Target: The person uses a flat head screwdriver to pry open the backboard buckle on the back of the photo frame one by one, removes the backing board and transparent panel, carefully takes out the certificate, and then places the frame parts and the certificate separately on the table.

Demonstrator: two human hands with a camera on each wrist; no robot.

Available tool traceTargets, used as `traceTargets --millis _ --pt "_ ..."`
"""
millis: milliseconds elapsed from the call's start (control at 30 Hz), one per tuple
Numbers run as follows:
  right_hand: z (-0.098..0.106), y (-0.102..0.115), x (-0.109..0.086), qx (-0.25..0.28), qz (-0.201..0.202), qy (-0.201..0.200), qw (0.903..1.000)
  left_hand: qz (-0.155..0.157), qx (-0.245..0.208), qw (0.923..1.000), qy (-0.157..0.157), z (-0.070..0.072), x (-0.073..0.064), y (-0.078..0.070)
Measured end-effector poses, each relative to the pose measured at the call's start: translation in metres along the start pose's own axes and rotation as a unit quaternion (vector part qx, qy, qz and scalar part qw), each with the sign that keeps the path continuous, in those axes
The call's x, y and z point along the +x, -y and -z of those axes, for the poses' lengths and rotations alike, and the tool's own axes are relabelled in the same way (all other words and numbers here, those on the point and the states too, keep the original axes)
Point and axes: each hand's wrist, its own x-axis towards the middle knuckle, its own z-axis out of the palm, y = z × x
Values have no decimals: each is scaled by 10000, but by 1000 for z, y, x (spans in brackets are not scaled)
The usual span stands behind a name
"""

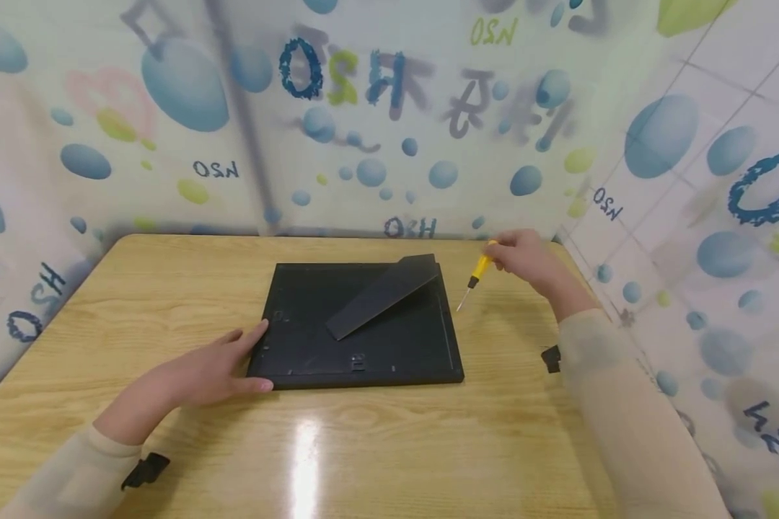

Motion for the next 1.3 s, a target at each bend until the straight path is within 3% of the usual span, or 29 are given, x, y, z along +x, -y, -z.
traceTargets --millis 100,233,433,700,1100,1300 --pt "-11 19 -4 583 238 172 9979 -62 76 9999 39 -1 1 1" --pt "-35 46 -8 975 416 562 9928 -170 331 9993 17 -3 3 1" --pt "-84 81 5 921 484 966 9899 -301 367 9988 75 -4 6 1" --pt "-135 108 19 964 458 1363 9849 -329 281 9991 28 -5 5 1" --pt "-158 122 25 1814 116 1381 9736 -325 293 9990 -124 -4 1 4" --pt "-165 122 25 2335 -21 1653 9582 -365 325 9987 -154 -4 2 4"
